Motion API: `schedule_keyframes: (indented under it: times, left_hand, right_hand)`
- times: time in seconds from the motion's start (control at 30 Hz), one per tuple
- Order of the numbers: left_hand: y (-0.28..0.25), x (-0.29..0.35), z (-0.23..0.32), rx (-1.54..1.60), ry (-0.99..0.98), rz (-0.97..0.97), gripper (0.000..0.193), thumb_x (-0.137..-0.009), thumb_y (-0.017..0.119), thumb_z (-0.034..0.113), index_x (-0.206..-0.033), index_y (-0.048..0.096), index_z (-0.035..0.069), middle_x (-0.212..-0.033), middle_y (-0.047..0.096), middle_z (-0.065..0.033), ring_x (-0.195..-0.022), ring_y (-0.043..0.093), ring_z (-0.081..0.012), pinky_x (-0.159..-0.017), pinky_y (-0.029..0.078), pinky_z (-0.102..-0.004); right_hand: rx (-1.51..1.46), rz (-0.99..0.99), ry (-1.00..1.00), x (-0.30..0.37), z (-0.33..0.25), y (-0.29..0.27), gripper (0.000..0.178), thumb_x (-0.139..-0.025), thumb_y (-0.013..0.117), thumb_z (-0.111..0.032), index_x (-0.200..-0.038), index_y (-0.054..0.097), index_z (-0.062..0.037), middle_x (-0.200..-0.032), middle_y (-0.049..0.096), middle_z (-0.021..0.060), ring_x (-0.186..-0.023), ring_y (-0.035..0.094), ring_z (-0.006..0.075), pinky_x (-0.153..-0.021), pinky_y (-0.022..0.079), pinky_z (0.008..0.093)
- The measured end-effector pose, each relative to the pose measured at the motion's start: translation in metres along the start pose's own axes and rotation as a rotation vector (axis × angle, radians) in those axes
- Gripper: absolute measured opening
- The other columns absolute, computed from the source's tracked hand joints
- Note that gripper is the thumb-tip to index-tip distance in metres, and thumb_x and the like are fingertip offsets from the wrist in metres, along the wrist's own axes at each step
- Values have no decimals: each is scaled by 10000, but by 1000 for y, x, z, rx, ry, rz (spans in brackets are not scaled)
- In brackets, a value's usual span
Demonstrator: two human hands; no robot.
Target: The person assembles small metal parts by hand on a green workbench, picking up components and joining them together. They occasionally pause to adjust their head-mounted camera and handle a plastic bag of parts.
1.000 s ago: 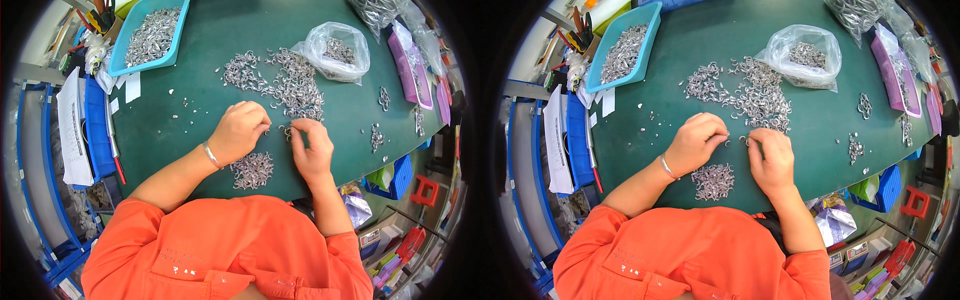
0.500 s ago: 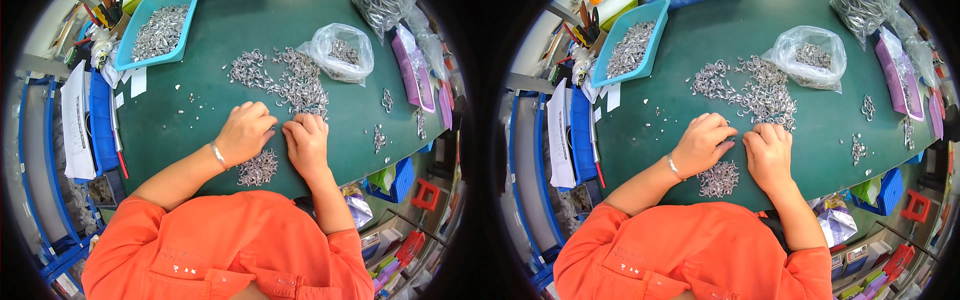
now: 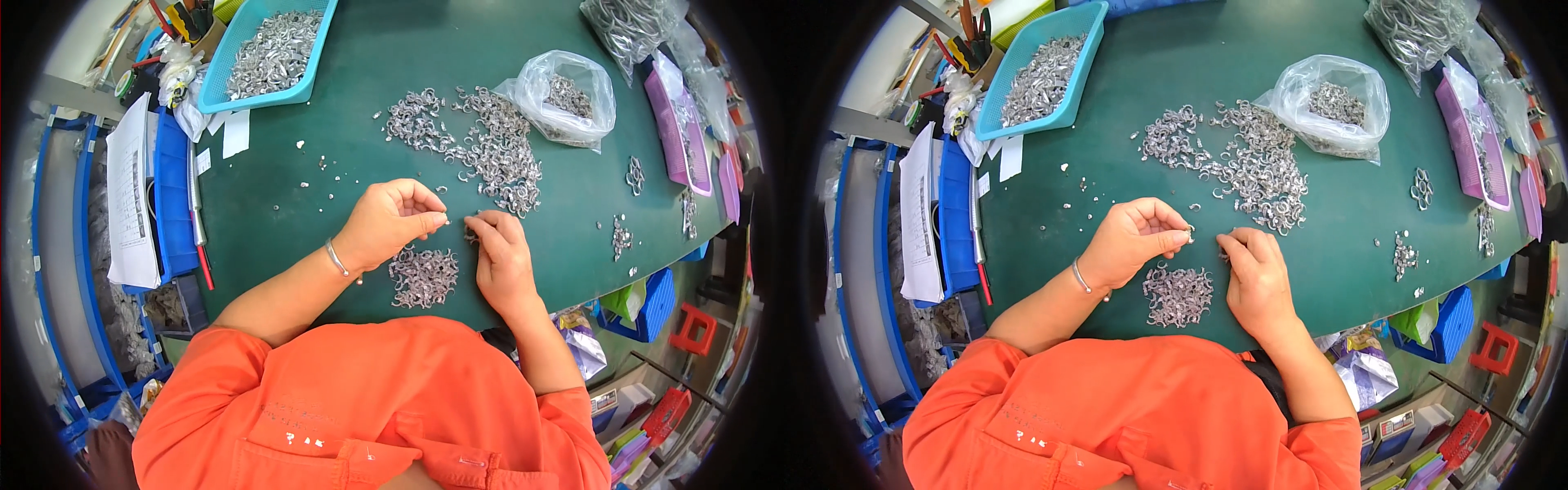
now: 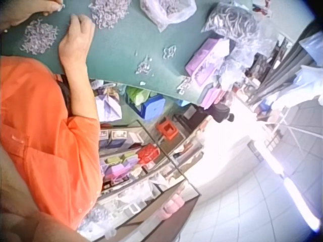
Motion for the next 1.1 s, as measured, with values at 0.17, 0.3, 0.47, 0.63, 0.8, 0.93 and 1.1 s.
schedule_keyframes:
  times: [0.17, 0.3, 0.47, 0.63, 0.8, 0.93, 1.1]
  left_hand:
    - [-1, 1, -2, 85, 3, -14, 111, -866, 732, 10, -943, 659, -23, -913, 705, -94, -780, 654, -117, -700, 550, -253]
    - [-22, 5, 34, -125, 375, 158, 93, -858, 726, -1, -904, 645, -1, -917, 706, -95, -789, 657, -127, -725, 552, -259]
    - [-133, 12, 136, -757, 888, 913, 129, -846, 765, 103, -923, 680, 42, -820, 687, 1, -698, 598, -57, -651, 500, -219]
    - [-167, -8, 150, -1465, 997, 965, 135, -808, 733, 73, -942, 710, 72, -988, 715, -71, -954, 665, -211, -793, 517, -322]
    - [-47, 5, 106, -1078, 926, 464, 89, -795, 722, -8, -848, 685, 53, -910, 695, -64, -856, 654, -211, -788, 514, -308]
    - [40, 8, 44, -1167, 955, -94, 139, -730, 772, 87, -844, 702, 127, -890, 640, 10, -852, 600, -210, -763, 442, -356]
    - [56, 3, 12, -1269, 905, -191, 107, -761, 740, 85, -822, 660, 123, -905, 613, 18, -871, 575, -203, -763, 408, -355]
  right_hand:
    - [-25, -49, -33, -5, -2, 4, 370, -713, 589, 124, -1055, 680, 15, -1031, 627, 152, -906, 593, 335, -809, 486, 398]
    - [-94, 86, 110, 1, 13, -14, 288, -794, 595, 121, -1047, 678, 10, -1020, 637, 145, -909, 620, 331, -787, 509, 386]
    - [-160, -3, 210, 7, 23, -26, 136, -798, 685, 58, -921, 681, 0, -863, 645, 127, -809, 633, 306, -723, 522, 383]
    - [38, -36, 13, 7, 0, -12, 183, -761, 754, -12, -932, 696, -40, -835, 639, 88, -748, 606, 286, -691, 489, 387]
    - [-277, -114, -25, 13, -7, -10, 178, -754, 769, -28, -912, 687, -36, -860, 661, 89, -750, 615, 291, -689, 493, 382]
    - [-123, -18, 50, 7, 2, -7, 171, -750, 776, -40, -888, 675, -40, -860, 645, 88, -761, 613, 283, -686, 490, 379]
    - [-127, -133, 33, 11, 4, -6, 166, -752, 764, -33, -893, 678, -44, -871, 649, 79, -771, 610, 274, -678, 481, 380]
Point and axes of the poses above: each hand's wrist, its own x-axis away from the middle knuckle, its own y-axis out of the palm, z = x × y, the point moved 7 cm from there along -x, towards the middle knuckle
